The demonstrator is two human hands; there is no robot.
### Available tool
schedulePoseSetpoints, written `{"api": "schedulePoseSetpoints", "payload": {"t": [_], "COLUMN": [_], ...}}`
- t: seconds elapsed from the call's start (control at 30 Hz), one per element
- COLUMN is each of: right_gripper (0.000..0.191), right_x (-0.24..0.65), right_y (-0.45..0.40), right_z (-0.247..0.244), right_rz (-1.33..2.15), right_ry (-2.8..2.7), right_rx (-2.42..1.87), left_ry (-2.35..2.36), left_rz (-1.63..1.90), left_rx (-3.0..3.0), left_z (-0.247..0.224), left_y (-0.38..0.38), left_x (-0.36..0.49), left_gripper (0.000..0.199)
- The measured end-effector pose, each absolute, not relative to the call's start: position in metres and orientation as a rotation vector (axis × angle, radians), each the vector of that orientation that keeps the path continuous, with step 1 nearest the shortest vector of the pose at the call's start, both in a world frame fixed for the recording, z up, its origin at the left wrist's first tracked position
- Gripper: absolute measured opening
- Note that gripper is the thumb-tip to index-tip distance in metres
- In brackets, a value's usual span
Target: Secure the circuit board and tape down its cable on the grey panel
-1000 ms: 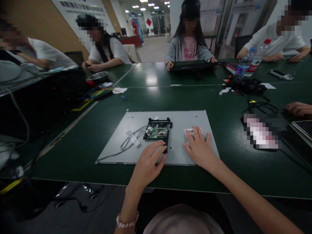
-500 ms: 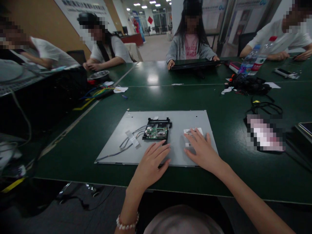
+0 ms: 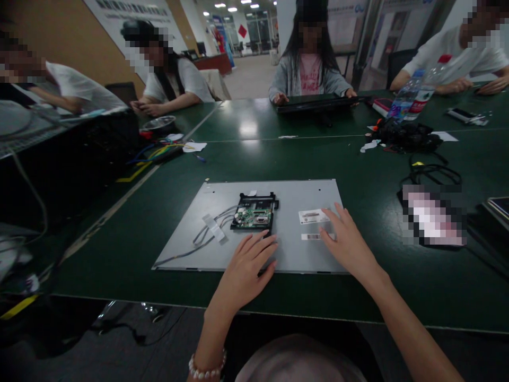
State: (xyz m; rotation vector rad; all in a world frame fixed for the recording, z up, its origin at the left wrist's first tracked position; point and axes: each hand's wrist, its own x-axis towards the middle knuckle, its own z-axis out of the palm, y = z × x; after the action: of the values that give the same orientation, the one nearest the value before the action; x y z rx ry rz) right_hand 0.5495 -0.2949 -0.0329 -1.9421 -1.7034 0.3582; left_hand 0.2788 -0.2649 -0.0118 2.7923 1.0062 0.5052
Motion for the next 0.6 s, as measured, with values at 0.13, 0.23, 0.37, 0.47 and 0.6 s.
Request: {"api": "schedulePoseSetpoints", "payload": {"t": [0.13,0.23,0.37,0.47,0.6], "right_gripper": [0.049,0.05,0.057,0.06,0.061], "right_x": [0.551,0.553,0.55,0.545,0.538], "right_y": [-0.294,-0.293,-0.291,-0.29,-0.29], "right_z": [-0.034,-0.035,-0.034,-0.033,-0.032], "right_rz": [0.379,0.369,0.327,0.316,0.331], "right_ry": [-1.714,-1.723,-1.768,-1.826,-1.863], "right_rx": [-1.913,-1.893,-1.86,-1.856,-1.888], "left_ry": [1.003,0.999,1.015,1.044,1.074], "left_rz": [0.501,0.506,0.538,0.576,0.604], "left_rx": [2.793,2.795,2.798,2.796,2.792], "left_z": [-0.013,-0.014,-0.015,-0.014,-0.013], "left_y": [-0.263,-0.261,-0.259,-0.257,-0.254], "left_x": [0.279,0.279,0.279,0.279,0.279], "left_gripper": [0.03,0.031,0.03,0.028,0.027]}}
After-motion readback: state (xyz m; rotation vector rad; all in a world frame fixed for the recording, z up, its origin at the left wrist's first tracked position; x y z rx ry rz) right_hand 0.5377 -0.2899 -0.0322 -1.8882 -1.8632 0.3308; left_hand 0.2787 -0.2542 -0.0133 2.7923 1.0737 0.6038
